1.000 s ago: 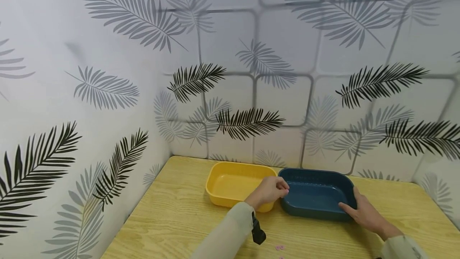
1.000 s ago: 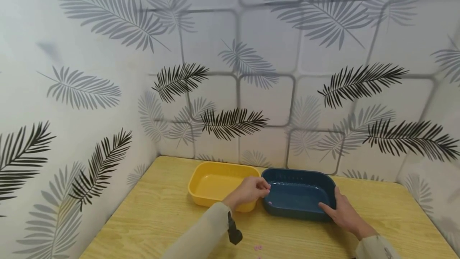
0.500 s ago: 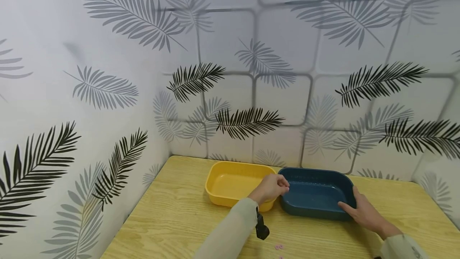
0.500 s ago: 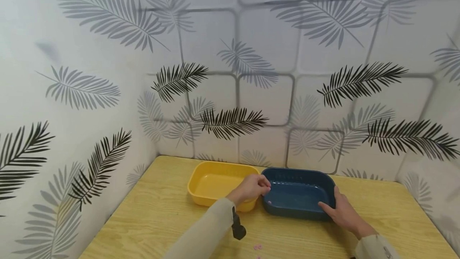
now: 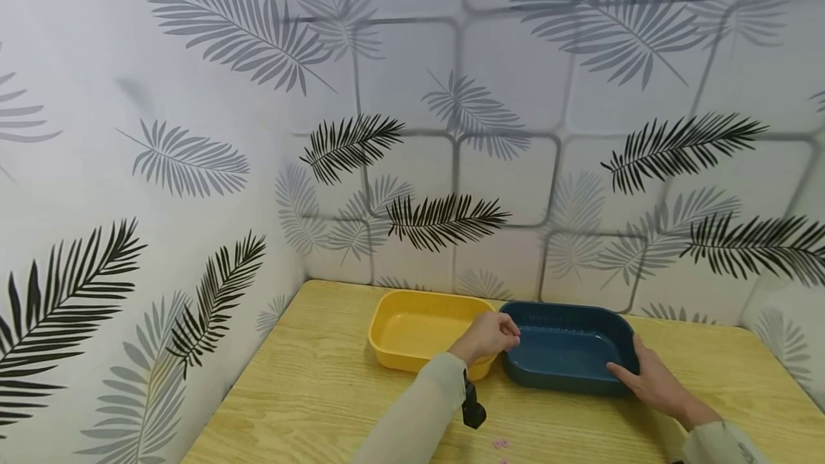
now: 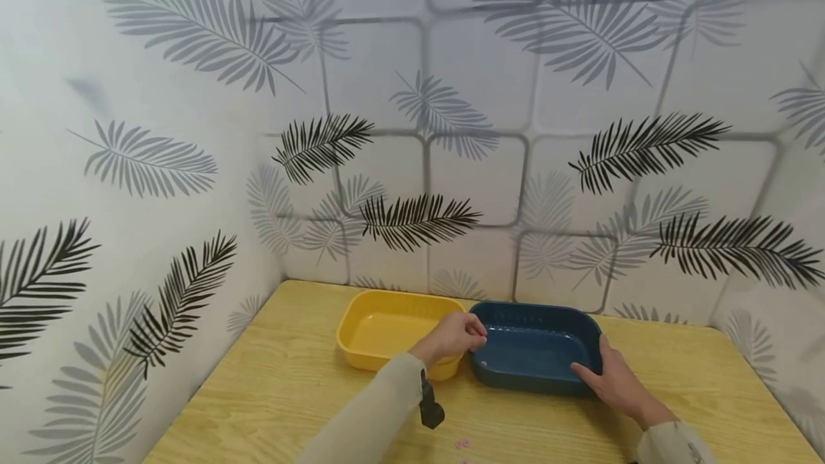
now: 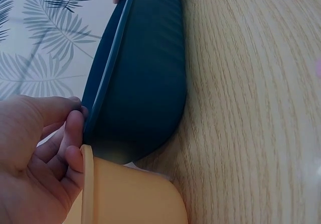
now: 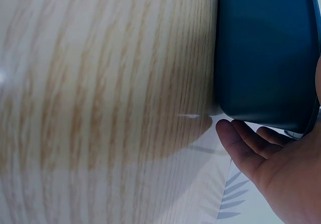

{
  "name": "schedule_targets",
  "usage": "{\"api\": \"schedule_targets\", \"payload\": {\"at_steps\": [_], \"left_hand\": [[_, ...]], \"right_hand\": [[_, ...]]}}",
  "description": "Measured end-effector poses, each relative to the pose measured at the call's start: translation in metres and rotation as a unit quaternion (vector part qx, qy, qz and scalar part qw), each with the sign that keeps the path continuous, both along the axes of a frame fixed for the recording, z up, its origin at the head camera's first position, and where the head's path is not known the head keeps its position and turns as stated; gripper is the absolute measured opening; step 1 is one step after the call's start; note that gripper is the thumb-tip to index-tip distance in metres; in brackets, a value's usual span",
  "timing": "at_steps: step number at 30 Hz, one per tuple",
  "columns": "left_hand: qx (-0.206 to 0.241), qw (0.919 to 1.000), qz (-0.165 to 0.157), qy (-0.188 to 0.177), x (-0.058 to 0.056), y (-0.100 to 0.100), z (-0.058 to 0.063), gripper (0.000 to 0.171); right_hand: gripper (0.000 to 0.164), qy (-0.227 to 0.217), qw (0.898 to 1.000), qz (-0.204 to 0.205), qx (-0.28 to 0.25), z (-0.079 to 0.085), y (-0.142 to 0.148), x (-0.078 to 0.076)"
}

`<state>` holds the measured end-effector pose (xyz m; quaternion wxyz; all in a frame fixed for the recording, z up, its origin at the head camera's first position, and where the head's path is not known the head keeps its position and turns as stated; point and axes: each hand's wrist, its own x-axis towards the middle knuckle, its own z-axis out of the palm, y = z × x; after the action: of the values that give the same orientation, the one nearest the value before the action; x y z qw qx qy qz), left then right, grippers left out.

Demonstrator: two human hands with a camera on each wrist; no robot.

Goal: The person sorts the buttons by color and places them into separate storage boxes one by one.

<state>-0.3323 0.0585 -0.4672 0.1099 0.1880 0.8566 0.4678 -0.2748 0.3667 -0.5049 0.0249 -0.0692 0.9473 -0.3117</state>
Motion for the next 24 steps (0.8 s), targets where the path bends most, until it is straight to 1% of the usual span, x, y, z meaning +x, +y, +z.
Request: {"api": "schedule_targets", "payload": {"at_steps": [6,10,15,21,24], "left_hand": [[0.006,1.0000,0.000,-0.003,-0.001,0.000,-0.002,0.004],[0.003,1.0000,-0.009,0.003,-0.003,-0.001,-0.003,0.010],[-0.011,0.9994,-0.026,0.018,-0.004,-0.003,-0.002,0.012],[-0.038,0.9965,-0.061,0.044,0.004,-0.015,0.007,0.013],[-0.044,0.9947,-0.081,0.047,0.010,-0.022,0.011,0.009]], "right_hand": [[0.097,0.000,1.000,-0.001,0.006,-0.002,0.001,-0.001],[0.097,0.003,1.000,-0.003,0.007,-0.002,0.001,-0.001],[0.096,0.010,1.000,-0.004,0.013,-0.002,0.001,-0.001],[0.096,0.012,1.000,-0.005,0.013,-0.001,-0.001,0.000],[0.095,0.015,1.000,-0.005,0.014,-0.001,-0.001,0.000]]}}
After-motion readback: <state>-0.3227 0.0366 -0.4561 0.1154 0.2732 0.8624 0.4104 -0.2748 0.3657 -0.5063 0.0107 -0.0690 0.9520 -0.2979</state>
